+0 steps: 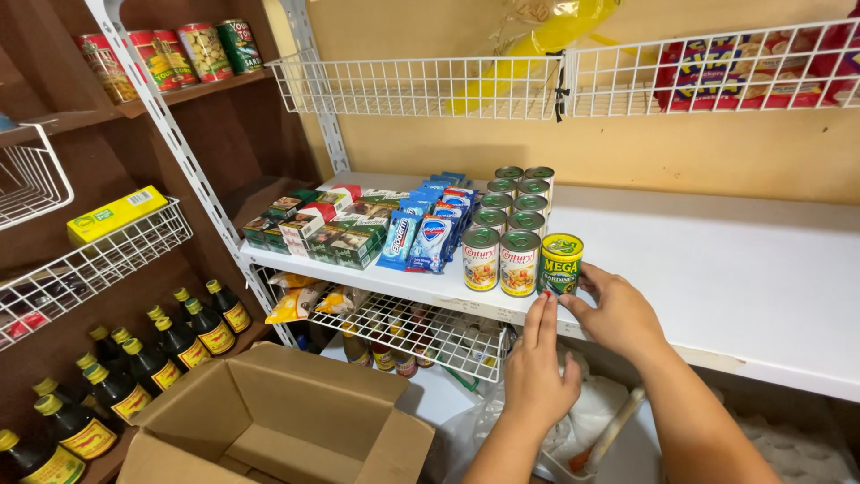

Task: Stocking and organizing various canned goods from a cardboard box onto a pantry shelf.

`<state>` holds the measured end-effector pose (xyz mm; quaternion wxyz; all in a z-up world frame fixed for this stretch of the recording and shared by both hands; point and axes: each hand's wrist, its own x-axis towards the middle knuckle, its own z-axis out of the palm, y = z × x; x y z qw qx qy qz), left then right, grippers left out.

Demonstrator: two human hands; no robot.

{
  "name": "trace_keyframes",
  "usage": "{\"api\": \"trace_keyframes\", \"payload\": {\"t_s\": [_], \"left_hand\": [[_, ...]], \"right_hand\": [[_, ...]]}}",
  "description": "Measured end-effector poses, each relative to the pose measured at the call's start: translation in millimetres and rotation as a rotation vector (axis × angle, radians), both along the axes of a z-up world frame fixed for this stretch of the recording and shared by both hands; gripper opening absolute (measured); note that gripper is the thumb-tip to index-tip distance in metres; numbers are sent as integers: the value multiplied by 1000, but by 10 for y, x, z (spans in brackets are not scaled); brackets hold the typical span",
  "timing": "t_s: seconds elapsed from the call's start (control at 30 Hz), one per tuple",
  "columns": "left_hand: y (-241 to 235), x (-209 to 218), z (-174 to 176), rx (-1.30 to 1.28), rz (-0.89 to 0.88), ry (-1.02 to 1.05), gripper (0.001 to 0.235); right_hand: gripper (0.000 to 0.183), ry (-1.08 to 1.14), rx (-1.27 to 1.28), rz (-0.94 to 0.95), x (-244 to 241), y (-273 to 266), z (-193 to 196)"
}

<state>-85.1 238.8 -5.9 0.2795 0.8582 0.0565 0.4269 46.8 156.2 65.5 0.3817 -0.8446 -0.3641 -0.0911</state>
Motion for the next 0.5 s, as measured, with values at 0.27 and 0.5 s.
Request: {"api": "trace_keyframes", "payload": {"t_s": [0.27,0.5], "left_hand": [[-73,-107,68,-46,-22,14,89],[-412,-68,178,26,-201,-286,66]], "right_hand": [[72,-40,201,13,72,-112,-156],[55,-67,270,-1,148,-884,-34]]}}
